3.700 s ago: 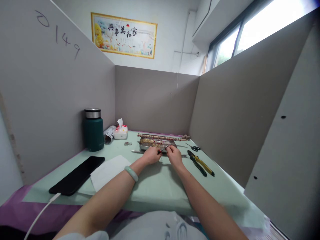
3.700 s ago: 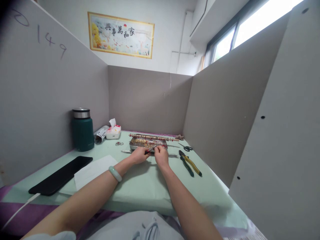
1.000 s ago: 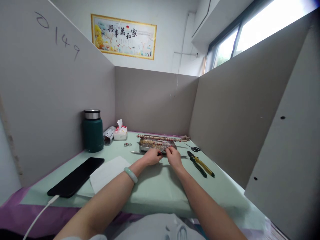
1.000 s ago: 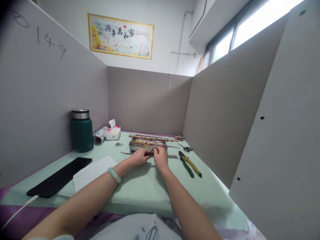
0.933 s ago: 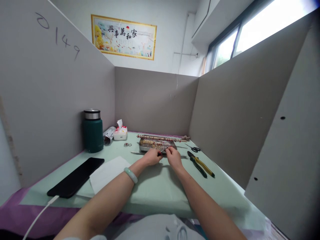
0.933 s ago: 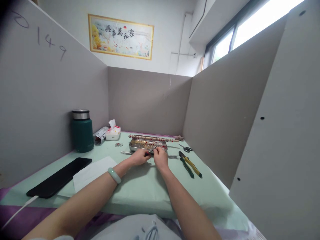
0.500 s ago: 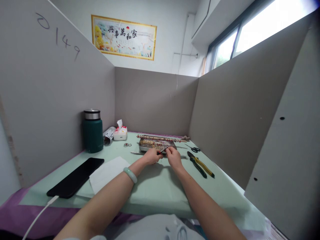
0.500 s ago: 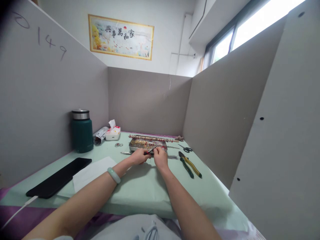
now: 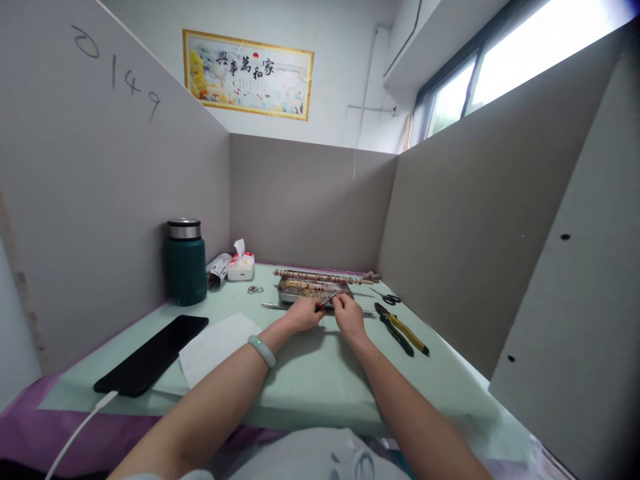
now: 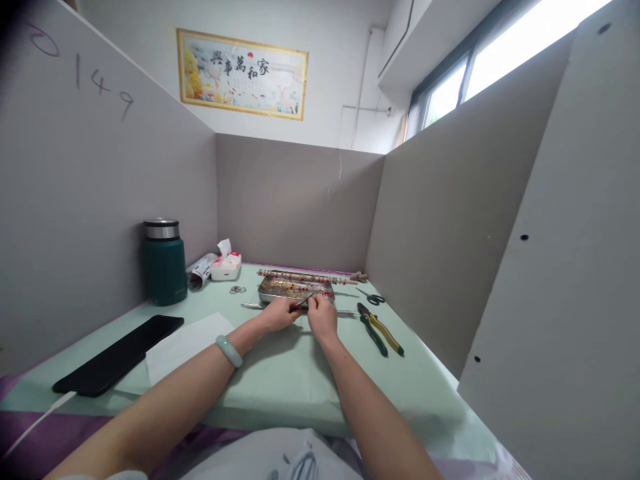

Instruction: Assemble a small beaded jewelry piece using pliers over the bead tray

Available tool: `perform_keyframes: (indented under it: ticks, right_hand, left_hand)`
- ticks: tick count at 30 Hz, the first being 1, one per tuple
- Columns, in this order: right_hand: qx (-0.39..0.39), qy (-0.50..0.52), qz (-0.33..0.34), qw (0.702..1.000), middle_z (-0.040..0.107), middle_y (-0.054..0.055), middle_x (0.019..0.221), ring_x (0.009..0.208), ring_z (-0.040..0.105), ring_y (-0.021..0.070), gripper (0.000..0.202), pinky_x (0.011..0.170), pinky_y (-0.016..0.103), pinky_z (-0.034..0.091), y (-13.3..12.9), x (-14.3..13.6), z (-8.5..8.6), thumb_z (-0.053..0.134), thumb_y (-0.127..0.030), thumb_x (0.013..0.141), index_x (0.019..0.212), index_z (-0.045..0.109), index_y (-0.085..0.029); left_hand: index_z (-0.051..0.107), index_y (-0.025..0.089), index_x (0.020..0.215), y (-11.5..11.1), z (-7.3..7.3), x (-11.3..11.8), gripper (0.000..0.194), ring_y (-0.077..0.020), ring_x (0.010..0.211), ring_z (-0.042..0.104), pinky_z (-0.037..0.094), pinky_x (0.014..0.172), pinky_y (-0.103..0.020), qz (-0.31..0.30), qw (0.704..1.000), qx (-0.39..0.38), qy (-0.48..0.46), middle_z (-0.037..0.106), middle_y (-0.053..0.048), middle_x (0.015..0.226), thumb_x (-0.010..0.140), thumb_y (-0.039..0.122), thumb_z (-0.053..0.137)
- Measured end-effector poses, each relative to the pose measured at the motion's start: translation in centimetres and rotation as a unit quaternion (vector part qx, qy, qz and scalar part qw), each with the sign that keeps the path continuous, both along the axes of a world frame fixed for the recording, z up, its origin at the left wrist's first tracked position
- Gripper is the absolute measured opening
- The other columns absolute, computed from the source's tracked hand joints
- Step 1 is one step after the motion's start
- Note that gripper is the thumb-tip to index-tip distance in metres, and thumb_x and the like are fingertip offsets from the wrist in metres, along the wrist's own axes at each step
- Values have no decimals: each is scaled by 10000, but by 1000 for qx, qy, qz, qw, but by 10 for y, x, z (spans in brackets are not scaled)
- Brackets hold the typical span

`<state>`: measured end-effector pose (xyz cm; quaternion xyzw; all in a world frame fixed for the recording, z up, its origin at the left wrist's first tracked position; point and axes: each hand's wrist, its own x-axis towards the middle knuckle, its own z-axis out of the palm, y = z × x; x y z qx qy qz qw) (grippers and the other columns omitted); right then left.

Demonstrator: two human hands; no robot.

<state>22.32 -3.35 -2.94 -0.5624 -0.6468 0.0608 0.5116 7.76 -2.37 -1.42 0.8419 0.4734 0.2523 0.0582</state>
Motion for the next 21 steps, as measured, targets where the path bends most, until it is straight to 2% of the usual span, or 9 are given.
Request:
perform_keyframes:
  ticks: [5,12,18,21]
  right_hand:
    - [2,1,-4,1000,569,10,602,599,469,157,292,565,253,281,0,0,0,366,-366,805,624,521,-197]
    - [12,21,13,1000,543,3,589,601,469,157,283,569,252,287,-1,0,0,375,-373,799,612,495,-198]
    - [12,61,49,997,509,-6,559,574,451,151,289,547,246,288,0,0,1,379,-387,796,602,483,-199]
    - [6,63,45,997,514,-5,562,573,451,150,282,549,244,290,0,-1,1,382,-380,788,596,479,-197]
  left_hand:
    - [685,174,816,-1,0,0,247,-152,627,543,325,588,-233,9,1000,-1,4,662,-47,710,804,286,466]
    - [681,177,760,-1,3,-1,241,-126,568,490,292,546,-225,15,1000,-16,-20,616,-19,621,793,299,476]
    - [673,163,760,-6,9,-2,255,-113,519,457,285,522,-224,-2,996,-72,-57,556,8,538,787,315,470]
    - [671,162,762,-5,7,-2,240,-113,528,459,283,527,-224,-9,997,-57,-54,572,2,561,782,294,472]
